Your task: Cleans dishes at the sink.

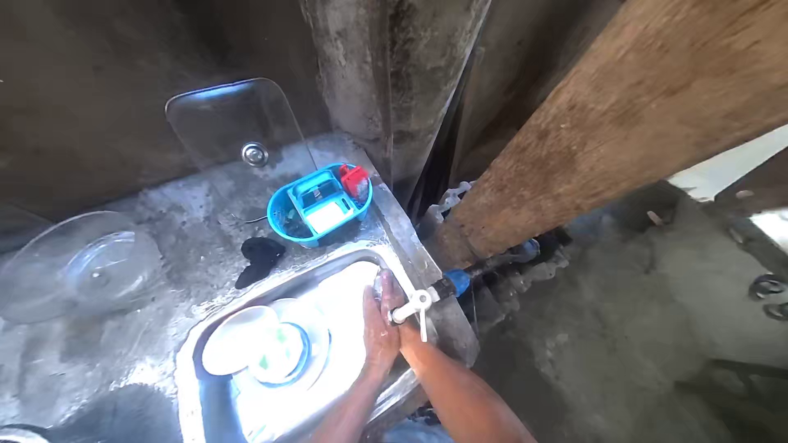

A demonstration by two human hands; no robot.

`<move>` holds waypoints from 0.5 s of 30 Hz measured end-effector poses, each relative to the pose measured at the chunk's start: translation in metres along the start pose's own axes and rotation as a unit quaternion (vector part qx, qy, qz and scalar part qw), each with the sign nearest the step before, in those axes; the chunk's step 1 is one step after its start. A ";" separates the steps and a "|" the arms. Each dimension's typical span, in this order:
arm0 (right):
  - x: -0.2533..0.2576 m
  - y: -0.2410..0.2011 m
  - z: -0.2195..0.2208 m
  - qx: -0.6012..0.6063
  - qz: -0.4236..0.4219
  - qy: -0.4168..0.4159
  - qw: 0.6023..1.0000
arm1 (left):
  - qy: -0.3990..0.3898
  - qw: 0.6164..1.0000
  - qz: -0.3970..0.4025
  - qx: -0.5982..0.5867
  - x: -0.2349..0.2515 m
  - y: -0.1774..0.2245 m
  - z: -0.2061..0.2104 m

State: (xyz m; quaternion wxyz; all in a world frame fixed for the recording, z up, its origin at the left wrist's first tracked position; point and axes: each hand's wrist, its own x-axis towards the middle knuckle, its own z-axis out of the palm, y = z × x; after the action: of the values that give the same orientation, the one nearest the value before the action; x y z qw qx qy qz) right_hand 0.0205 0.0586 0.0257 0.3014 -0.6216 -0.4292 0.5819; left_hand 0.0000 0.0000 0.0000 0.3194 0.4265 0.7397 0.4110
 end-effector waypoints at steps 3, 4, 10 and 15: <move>0.006 0.044 -0.009 0.094 -0.010 0.033 0.995 | -0.076 0.977 -0.168 -0.108 -0.016 0.005 -0.010; 0.002 0.046 -0.016 0.037 -0.027 0.030 0.998 | -0.101 0.970 -0.190 -0.113 -0.020 0.005 -0.017; 0.003 0.054 -0.033 -0.174 -0.160 -0.032 0.971 | -0.148 0.945 -0.231 -0.176 -0.013 -0.034 -0.042; -0.007 0.052 -0.033 -0.135 -0.123 -0.010 0.983 | -0.179 0.918 -0.269 -0.230 -0.011 -0.033 -0.047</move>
State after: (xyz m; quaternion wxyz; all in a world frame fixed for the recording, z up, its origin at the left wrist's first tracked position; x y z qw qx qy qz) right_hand 0.0627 0.0333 -0.0114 0.2796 -0.5929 -0.5800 0.4837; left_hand -0.0464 -0.0353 -0.0063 0.6344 0.1927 0.6420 0.3851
